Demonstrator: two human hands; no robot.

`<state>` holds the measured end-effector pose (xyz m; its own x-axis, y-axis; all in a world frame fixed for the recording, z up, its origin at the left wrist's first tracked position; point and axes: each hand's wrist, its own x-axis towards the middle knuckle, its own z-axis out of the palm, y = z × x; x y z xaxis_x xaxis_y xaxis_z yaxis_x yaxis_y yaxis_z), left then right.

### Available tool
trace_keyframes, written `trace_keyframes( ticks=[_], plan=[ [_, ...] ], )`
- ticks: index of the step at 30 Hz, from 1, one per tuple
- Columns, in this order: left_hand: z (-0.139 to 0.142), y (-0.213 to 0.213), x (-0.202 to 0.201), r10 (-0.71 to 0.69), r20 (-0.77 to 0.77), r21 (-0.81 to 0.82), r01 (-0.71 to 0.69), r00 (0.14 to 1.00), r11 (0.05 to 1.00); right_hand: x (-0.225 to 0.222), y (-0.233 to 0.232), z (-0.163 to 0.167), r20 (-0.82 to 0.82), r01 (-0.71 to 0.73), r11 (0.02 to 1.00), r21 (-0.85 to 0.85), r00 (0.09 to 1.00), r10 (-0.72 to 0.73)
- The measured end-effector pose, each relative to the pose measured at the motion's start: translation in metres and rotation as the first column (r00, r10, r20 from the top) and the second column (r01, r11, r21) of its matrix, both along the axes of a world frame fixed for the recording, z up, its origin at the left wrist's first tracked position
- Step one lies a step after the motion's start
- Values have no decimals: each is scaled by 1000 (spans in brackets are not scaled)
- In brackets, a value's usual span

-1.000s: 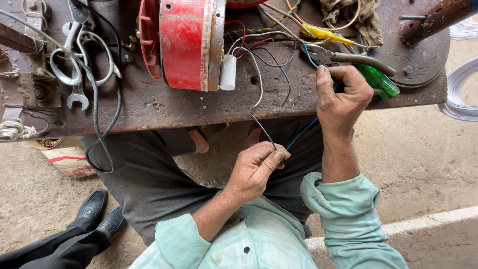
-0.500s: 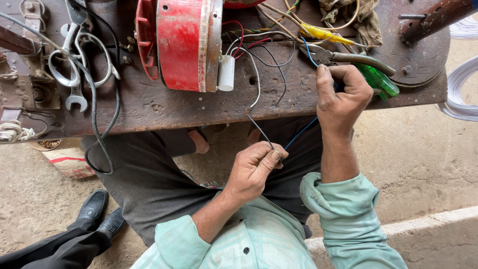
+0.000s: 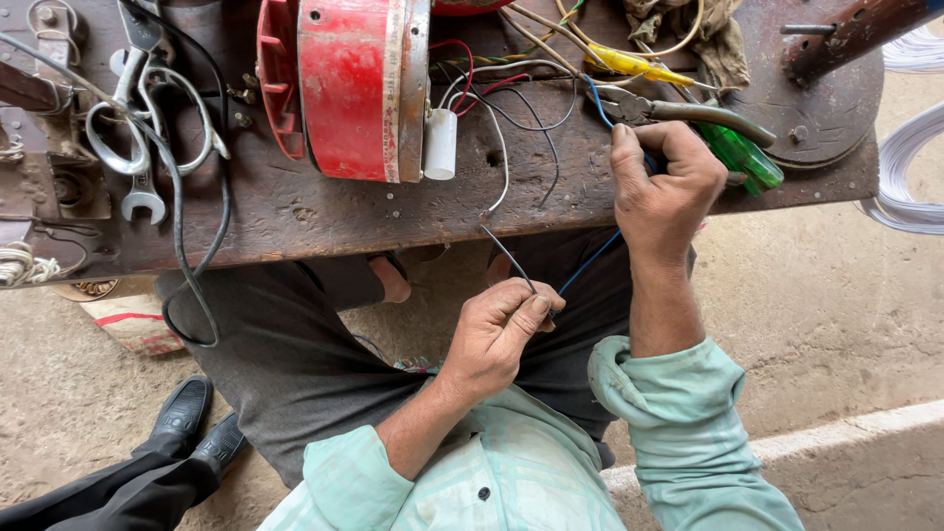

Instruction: The person sits on the ground repairing a red electric motor. The person strips and twists wire ends by hand, connects wires to the motor and a white cylindrical capacitor, tightens parts using a screwdriver, and repositions the motor on the wooden workbench.

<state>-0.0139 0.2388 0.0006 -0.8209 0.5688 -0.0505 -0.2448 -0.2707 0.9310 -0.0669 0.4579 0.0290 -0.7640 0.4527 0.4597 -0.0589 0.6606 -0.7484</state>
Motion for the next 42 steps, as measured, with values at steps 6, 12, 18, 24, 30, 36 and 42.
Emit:
trace_keyframes(
  ticks=[6, 12, 18, 24, 30, 36, 42],
  plan=[
    [1, -2, -1, 4, 12, 4, -4, 1000, 1000, -1, -1, -1, -35, -27, 999, 27, 999, 28],
    [7, -5, 0, 5, -60, -9, -6, 998, 1000, -4, -3, 2, -2, 23, 997, 77, 1000, -23],
    [12, -8, 2, -17, -203, -60, 5, 979, 998, -4, -4, 5, 12, 3, 992, 125, 1000, -5],
    [6, -4, 1, 13, -96, -18, -14, 995, 1000, -5, -4, 5, 7, 4, 990, 143, 1000, -5],
    [-5, -3, 1, 29, 63, 16, -30, 998, 999, -4, -3, -1, -14, 32, 999, 44, 999, -31],
    [-8, -1, 3, 18, 71, 24, -20, 997, 1000, 2, -1, -4, -71, -17, 1000, 20, 997, 19],
    [-4, -1, 2, 26, 64, 12, -27, 998, 1000, 1, 2, -9, -46, 39, 999, 10, 998, -39]
  ],
)
